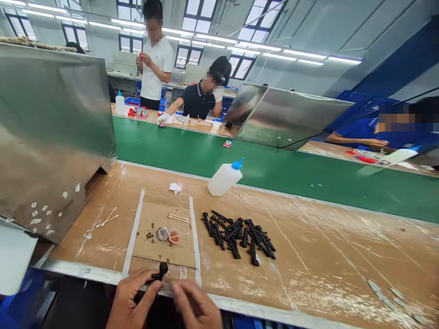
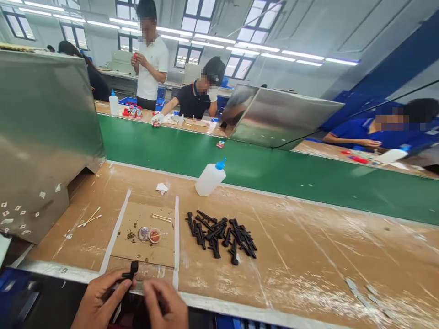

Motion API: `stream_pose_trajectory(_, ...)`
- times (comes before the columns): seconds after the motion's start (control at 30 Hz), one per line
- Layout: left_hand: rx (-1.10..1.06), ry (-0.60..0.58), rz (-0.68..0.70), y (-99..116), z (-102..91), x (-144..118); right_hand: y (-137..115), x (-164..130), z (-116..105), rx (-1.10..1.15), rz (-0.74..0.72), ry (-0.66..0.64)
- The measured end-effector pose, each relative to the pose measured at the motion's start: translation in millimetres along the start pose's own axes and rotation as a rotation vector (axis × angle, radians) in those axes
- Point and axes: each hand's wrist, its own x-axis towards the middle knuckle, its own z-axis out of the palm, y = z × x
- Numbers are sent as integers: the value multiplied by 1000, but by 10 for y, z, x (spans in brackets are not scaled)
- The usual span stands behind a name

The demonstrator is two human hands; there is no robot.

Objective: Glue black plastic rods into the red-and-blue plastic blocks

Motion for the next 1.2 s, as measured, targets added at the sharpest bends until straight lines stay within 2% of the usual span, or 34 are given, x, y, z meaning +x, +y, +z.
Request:
stream_pose_trajectory(0.07,118,45,92,-55,-66,26,-80,279,-132,-124,-59,150)
stream_pose_trajectory(0.13,230,48,172,-108,-94,63,-125,560,-231,-218,-49,192)
stream_pose_trajectory(0.23,348,2,224,-176,-80,97,-132,854,-250,-257,-50,123)
stream_pose_trajectory(0.33,404,-18,236,-208,-51,98,-141,949,-163,-245,-100,59)
stream_pose_trajectory(0.57,446,-47,255,-178,-47,129,-276,881,-43,-386,-400,-3)
stream_pose_trajectory(0.67,459,-55,262,-175,-42,142,-242,862,-82,-437,-464,102)
stream_pose_trajectory(0.77,467,-37,263,-179,-31,136,-162,866,-122,-391,-383,217)
stream_pose_trajectory(0.93,483,-17,263,-163,-24,139,-148,824,-147,-154,-171,344)
stream_pose_trajectory(1.2,504,-6,255,-146,-12,156,-162,412,-195,-59,-114,440)
